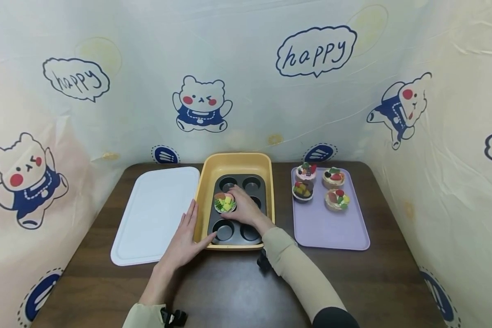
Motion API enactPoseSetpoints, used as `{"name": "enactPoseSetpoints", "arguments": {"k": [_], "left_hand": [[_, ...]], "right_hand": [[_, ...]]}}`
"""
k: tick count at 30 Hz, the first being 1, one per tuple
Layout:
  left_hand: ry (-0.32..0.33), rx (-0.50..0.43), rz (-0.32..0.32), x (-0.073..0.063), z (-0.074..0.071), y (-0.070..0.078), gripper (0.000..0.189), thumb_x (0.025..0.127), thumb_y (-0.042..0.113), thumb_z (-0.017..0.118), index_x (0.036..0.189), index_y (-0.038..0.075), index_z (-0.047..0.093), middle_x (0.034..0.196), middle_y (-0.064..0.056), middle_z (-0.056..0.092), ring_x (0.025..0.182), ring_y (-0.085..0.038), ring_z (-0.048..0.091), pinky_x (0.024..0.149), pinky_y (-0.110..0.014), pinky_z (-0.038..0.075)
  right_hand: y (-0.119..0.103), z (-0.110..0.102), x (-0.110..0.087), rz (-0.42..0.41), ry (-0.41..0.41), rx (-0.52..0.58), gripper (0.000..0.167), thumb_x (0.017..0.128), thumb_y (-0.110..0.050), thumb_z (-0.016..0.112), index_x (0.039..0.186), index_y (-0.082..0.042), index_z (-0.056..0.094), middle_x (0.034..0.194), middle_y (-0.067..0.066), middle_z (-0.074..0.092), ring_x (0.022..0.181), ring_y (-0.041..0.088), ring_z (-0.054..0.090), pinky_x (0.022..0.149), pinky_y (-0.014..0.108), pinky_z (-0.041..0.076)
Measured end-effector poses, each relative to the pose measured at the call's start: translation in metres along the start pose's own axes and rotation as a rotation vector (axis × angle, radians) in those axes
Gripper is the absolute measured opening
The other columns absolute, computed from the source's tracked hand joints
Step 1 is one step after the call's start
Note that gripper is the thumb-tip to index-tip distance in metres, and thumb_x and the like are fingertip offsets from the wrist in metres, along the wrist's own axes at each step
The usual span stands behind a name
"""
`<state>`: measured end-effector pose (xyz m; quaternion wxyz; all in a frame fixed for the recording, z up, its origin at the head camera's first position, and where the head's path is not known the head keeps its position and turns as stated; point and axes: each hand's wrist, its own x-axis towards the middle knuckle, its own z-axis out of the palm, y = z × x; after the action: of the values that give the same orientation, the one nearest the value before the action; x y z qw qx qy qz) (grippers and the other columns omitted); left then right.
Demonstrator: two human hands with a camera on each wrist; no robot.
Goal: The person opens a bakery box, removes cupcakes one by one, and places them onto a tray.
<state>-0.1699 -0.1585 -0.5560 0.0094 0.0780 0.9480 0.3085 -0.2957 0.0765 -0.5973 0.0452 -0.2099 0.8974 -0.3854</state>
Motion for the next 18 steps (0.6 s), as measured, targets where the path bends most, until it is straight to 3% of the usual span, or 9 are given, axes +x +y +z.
{"name": "enactPoseSetpoints", "arguments": {"k": [3,6,9,18], "left_hand": [[0.009,0.005,0.01,0.0,0.0,0.0,0.121,0.094,0.068,0.073,0.178,0.01,0.008,0.189,-0.008,0.002,0.172,-0.043,0.02,0.14,-0.061,0.018],[0.009,0.007,0.012,-0.001,0.001,-0.001,0.121,0.094,0.07,0.071,0.178,0.01,0.007,0.189,-0.007,0.002,0.172,-0.041,0.02,0.141,-0.059,0.017],[0.006,0.012,0.01,-0.001,0.001,-0.001,0.121,0.094,0.071,0.07,0.178,0.011,0.007,0.189,-0.006,0.001,0.172,-0.04,0.02,0.142,-0.058,0.016],[-0.002,0.008,0.002,-0.002,0.0,0.002,0.121,0.094,0.071,0.071,0.178,0.011,0.008,0.189,-0.002,-0.001,0.173,-0.04,0.018,0.141,-0.058,0.017]], "right_hand": [[-0.003,-0.002,-0.002,-0.048,0.015,0.016,0.077,0.085,-0.04,0.094,0.149,-0.012,0.063,0.17,0.014,0.05,0.159,0.035,0.049,0.129,0.057,0.045],[-0.011,-0.007,-0.007,-0.096,0.015,0.05,0.069,0.086,-0.032,0.094,0.145,-0.014,0.064,0.154,0.012,0.065,0.138,0.029,0.064,0.119,0.05,0.054],[-0.024,-0.014,-0.013,-0.102,0.019,0.079,0.068,0.086,-0.024,0.093,0.146,-0.014,0.062,0.139,0.009,0.071,0.121,0.025,0.068,0.109,0.047,0.058],[-0.044,-0.027,-0.017,-0.097,0.104,0.091,0.071,0.086,-0.008,0.093,0.148,-0.007,0.059,0.143,0.014,0.069,0.13,0.031,0.067,0.118,0.052,0.055]]}}
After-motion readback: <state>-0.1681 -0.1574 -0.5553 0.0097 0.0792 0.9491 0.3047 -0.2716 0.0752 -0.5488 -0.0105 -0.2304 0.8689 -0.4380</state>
